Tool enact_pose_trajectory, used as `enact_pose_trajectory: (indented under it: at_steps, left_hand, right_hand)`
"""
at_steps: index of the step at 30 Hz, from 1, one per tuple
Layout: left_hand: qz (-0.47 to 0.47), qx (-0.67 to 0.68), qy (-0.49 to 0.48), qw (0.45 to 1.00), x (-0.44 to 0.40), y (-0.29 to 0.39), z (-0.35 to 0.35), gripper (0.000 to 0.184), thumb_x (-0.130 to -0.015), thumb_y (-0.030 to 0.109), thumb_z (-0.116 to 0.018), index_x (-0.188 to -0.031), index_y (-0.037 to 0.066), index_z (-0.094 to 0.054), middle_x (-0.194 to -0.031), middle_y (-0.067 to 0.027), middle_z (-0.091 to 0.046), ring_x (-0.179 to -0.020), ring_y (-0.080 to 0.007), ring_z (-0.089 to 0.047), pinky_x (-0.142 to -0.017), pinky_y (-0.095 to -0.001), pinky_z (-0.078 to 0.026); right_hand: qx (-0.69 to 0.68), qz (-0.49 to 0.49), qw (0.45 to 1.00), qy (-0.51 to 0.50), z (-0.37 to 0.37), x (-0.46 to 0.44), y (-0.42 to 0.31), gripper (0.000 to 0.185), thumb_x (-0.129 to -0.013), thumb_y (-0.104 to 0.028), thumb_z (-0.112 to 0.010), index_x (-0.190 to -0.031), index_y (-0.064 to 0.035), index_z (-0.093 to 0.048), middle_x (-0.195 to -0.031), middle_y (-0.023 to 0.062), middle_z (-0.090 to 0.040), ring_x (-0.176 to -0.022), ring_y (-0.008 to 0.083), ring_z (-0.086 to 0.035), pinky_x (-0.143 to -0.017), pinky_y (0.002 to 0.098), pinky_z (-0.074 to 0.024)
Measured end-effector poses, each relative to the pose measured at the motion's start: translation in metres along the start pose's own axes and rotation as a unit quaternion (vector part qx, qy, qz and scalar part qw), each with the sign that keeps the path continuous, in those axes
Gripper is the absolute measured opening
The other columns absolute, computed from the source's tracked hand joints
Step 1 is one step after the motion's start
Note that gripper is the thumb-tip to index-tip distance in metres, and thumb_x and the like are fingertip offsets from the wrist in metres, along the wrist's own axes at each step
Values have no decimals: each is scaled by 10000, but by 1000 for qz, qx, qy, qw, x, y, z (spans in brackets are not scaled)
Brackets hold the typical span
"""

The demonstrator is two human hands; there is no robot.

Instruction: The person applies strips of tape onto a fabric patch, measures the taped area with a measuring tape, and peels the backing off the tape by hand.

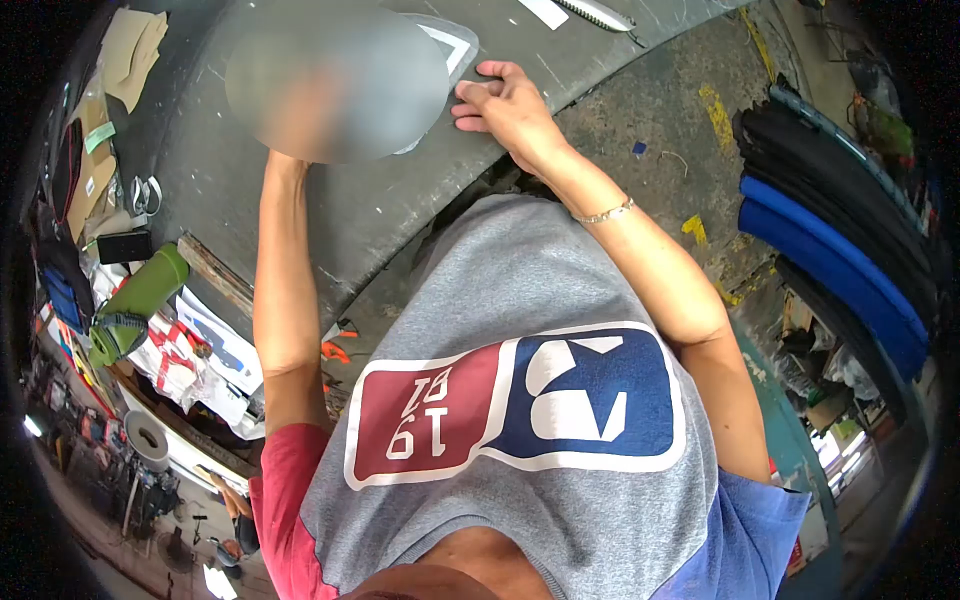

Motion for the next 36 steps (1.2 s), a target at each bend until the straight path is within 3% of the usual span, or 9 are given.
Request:
enact_pose_trajectory:
  at_steps: [4,11,14,15,21,24,27,31,36]
  left_hand:
    - [40,68,-76,994,-26,-31,12,751,-1004,309,-685,-1505,-162,-385,-1524,-319,-489,-1474,-321,-438,-1214,-383,-315]
    - [-227,-270,-20,936,-15,43,20,366,-935,84,-737,-1293,89,-660,-1275,-79,-692,-1174,-208,-644,-962,-349,-511]
    - [-490,-434,106,748,19,89,-3,668,-759,-40,-681,-1407,28,-537,-1313,-220,-633,-1218,-372,-610,-1006,-422,-523]
    - [-461,-423,59,778,16,96,-12,827,-740,-77,-610,-1536,82,-451,-1535,-195,-475,-1436,-414,-414,-1154,-458,-419]
    - [-569,-444,-72,689,33,128,-69,624,-828,-17,-579,-1431,145,-582,-1547,-89,-502,-1511,-354,-365,-1195,-464,-364]
    - [-639,-561,-7,525,45,133,-68,370,-858,77,-616,-1215,127,-699,-1455,-76,-587,-1490,-295,-408,-1168,-437,-385]
    - [-583,-627,-109,506,62,123,-55,177,-871,135,-630,-1024,126,-719,-1276,-64,-691,-1352,-254,-555,-1084,-422,-428]
    - [-460,-618,-182,612,71,85,-31,114,-861,140,-634,-947,127,-707,-882,-103,-738,-922,-295,-723,-908,-425,-467]
    - [-443,-616,-114,641,38,89,-24,112,-805,171,-655,-883,105,-703,-797,-150,-719,-903,-344,-707,-878,-462,-480]
  right_hand:
    - [91,63,994,3,-12,-12,0,614,-923,-108,-759,-1366,123,-403,-1012,156,-716,-896,193,-733,-733,295,-619]
    - [146,88,985,-13,-11,-30,5,275,-896,-114,-790,-1114,8,-675,-856,14,-724,-734,90,-725,-571,230,-534]
    - [164,106,980,-21,-15,-27,-2,160,-910,-126,-773,-1029,-34,-718,-837,-4,-716,-722,65,-714,-570,223,-532]
    - [190,116,975,-17,-15,-28,-4,148,-913,-133,-771,-1017,-41,-718,-840,-7,-718,-717,61,-709,-572,225,-534]
    - [381,266,885,11,-26,-13,-19,143,-881,-111,-764,-975,-28,-695,-893,77,-730,-737,210,-719,-670,318,-570]
    - [389,362,847,-7,-38,5,-23,134,-885,-96,-741,-992,-28,-698,-943,98,-728,-791,275,-718,-720,354,-575]
    - [355,413,837,-49,-50,19,-24,126,-909,-91,-703,-1023,-38,-710,-951,111,-724,-818,313,-714,-755,397,-577]
    - [404,352,838,-101,-63,25,-12,140,-904,-119,-690,-1018,-40,-709,-923,123,-742,-841,291,-736,-769,393,-579]
    - [396,158,900,-85,-52,-7,-11,271,-879,-262,-745,-1051,-55,-725,-866,39,-749,-794,110,-672,-766,299,-543]
Point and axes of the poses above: each hand's wrist, its own x-axis away from the middle knuckle, its own z-axis out of the back of the hand, y = z × x, the point moved 6 cm from there along -x, towards the middle knuckle
